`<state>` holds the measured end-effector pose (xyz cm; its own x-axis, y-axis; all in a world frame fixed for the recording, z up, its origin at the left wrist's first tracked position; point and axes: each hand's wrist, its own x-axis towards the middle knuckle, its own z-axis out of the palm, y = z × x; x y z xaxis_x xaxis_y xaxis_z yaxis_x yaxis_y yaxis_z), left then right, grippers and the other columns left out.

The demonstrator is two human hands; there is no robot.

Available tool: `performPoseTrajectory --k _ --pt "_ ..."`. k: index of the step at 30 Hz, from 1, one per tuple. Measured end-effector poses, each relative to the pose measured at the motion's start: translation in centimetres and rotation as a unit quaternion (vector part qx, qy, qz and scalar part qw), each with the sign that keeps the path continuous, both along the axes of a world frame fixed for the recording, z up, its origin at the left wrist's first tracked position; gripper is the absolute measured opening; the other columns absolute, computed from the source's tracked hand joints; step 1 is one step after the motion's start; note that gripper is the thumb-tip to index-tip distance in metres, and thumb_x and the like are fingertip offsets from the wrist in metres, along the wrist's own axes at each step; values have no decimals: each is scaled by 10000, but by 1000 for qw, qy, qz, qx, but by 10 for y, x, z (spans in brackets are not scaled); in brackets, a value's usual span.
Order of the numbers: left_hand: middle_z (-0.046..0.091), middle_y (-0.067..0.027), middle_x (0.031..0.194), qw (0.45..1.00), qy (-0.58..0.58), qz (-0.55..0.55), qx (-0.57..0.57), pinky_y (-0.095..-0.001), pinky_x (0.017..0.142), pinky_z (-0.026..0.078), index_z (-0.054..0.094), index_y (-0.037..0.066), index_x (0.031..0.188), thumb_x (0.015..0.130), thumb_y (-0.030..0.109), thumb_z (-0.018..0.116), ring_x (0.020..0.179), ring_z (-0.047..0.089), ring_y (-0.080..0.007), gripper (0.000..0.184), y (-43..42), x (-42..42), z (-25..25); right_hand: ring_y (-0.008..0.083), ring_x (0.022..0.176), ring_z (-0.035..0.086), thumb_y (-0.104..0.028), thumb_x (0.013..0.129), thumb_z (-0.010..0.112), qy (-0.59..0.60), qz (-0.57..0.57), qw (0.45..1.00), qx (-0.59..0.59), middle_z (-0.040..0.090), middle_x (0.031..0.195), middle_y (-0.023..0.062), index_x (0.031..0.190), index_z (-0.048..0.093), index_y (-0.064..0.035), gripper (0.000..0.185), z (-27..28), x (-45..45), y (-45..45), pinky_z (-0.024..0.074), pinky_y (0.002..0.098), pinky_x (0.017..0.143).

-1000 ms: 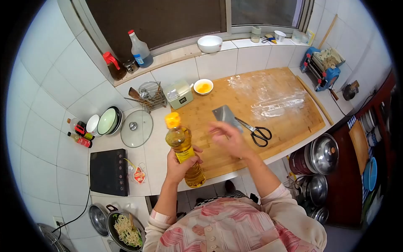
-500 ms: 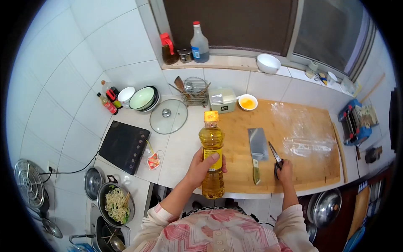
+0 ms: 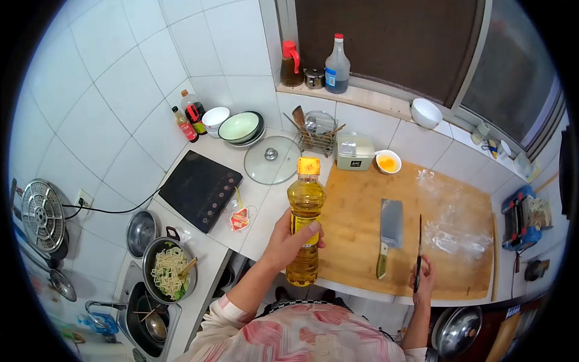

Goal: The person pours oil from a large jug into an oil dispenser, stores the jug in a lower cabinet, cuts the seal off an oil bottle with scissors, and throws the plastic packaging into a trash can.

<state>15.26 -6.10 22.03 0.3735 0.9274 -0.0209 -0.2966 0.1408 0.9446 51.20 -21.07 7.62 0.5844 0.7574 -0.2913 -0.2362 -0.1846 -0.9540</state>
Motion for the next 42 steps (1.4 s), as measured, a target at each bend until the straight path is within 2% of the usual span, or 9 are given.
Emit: performPoseTrajectory --k 2,7,22,29,33,35,37,39,42 --pt "602 -68 870 1000 12 -7 15 -329 697 554 462 18 1137 927 175 584 756 624 -155 289 4 -4 -1 90 531 506 -37 887 577 -6 58 997 40 561 739 5 1268 511 -85 390 27 -27 16 382 213 428" --pt "602 -65 871 1000 15 -15 18 -331 693 555 463 18 1148 925 168 585 759 625 -152 295 9 -9 -1 145 630 472 39 712 681 -352 268 872 212 505 710 28 1207 629 -75 511 132 -101 58 392 246 589" --pt "599 -83 879 998 53 -14 44 -343 685 551 464 18 1154 907 187 581 770 614 -170 321 21 -41 -3 198 627 503 -10 698 728 -438 366 793 211 523 719 78 1215 644 -132 538 189 -130 94 415 286 572" --pt "601 -80 872 996 66 -25 55 -341 679 554 475 14 1135 915 174 574 755 614 -172 289 26 -47 -2 157 622 474 12 684 717 -450 382 786 186 486 713 52 1199 656 -112 533 205 -129 100 394 275 574" --pt "602 -70 874 997 58 -23 34 -331 681 550 480 18 1146 890 172 624 761 616 -162 332 24 -43 4 215 633 504 -32 717 733 -461 394 772 190 496 730 88 1231 630 -159 539 209 -135 98 433 309 582" --pt "596 -56 868 962 247 -51 102 -314 679 544 481 24 1164 853 154 678 752 619 -146 391 19 -38 6 224 633 509 -39 720 734 -457 390 772 206 498 736 91 1233 628 -164 539 211 -145 96 439 316 579" --pt "589 -46 870 950 248 -29 188 -296 677 539 478 31 1184 822 135 711 739 620 -133 443 17 -32 -8 240 633 517 -51 726 736 -518 363 753 183 509 757 96 1232 627 -160 529 215 -153 91 446 323 567" --pt "627 -38 879 987 140 15 73 -255 634 510 509 32 1157 850 187 703 709 604 -95 395 16 -30 -10 251 622 513 -56 723 742 -523 353 753 187 509 768 98 1234 627 -161 534 209 -151 87 444 324 556" --pt "613 -41 912 991 108 29 76 -260 640 524 489 26 1175 862 169 684 730 610 -100 396 22 -35 -2 236 610 509 -37 717 743 -506 348 767 185 503 754 97 1242 624 -158 552 204 -148 79 434 313 553"
